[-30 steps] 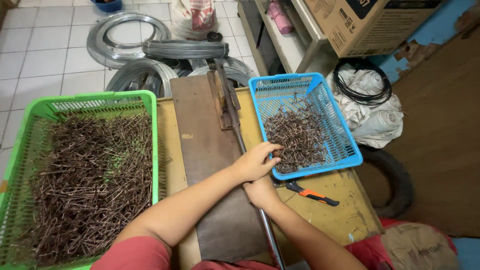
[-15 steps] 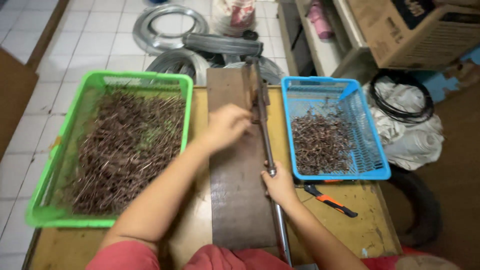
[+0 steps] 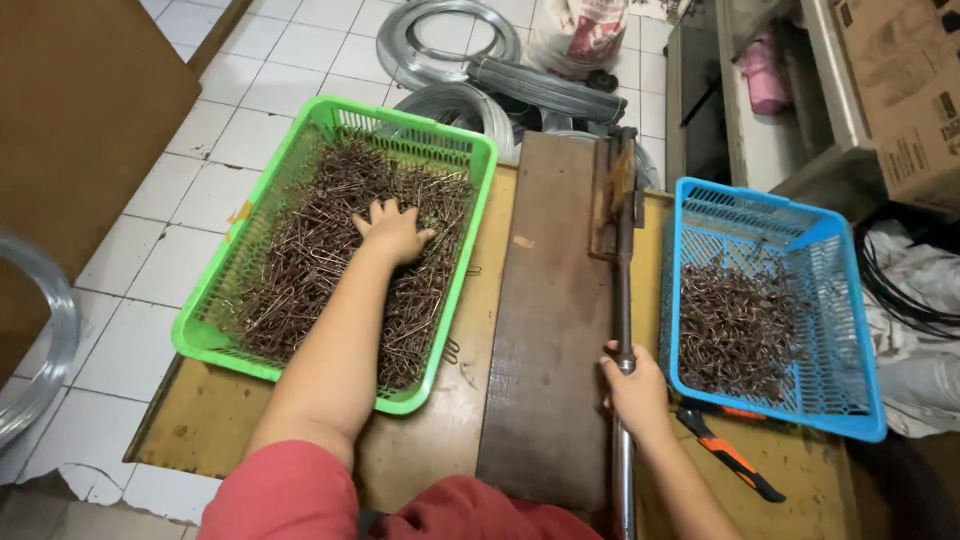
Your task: Cutting metal rods to size using a manual lever-operated shear.
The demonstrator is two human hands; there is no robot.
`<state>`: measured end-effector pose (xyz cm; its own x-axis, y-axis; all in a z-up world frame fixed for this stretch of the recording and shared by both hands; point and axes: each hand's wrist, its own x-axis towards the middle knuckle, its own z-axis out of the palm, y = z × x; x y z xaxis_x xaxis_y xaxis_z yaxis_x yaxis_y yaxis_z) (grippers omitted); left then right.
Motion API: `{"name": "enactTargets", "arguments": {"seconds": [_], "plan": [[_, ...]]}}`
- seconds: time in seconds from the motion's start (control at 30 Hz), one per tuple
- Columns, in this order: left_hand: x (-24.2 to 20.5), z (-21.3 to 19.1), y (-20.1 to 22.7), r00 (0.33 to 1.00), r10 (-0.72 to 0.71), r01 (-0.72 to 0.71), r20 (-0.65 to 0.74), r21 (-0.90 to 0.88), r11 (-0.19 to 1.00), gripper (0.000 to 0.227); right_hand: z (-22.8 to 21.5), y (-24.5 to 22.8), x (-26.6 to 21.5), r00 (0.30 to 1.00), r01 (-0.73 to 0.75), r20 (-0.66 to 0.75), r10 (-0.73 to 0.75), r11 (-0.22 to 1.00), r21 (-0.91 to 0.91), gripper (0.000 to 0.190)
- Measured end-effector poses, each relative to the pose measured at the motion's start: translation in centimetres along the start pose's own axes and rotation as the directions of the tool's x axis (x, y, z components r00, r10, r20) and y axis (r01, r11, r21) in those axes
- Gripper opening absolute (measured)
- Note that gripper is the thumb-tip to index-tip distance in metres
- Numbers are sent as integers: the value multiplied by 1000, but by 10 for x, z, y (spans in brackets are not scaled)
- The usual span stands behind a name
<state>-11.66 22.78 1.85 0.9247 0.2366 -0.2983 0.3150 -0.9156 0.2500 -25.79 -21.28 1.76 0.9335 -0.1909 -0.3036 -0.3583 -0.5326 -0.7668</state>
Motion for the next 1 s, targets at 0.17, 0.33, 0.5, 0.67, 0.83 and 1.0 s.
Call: {"name": "enactTargets", "arguments": {"seconds": [0.17,0.33,0.5,0.67,0.83,1.0], "plan": [[17,23,8,998,-49,49,-41,-17,999,62,1,5,4,1000,-19,6,19,1000,11,33],[12,19,9,980,-91,75,-174,-95,993,57,0,1,0,1000,-19,3,19,999,30,31],[21,24,3,959,-55,22,-277,-122,992,47,0,-1,-1,1000,-13,6,12,996,87,31],[35,31,3,982,37,-64,-188,-137,988,32,1,5,3,1000,-4,3,4,997,83,30],[55,38,-11,978,55,-99,-201,-217,971,29,-5,-9,-7,1000,7,-2,-7,995,99,29],[47,25,-12,988,37,-70,-147,-228,971,30,-2,0,1,1000,21,2,-21,996,92,29]]}}
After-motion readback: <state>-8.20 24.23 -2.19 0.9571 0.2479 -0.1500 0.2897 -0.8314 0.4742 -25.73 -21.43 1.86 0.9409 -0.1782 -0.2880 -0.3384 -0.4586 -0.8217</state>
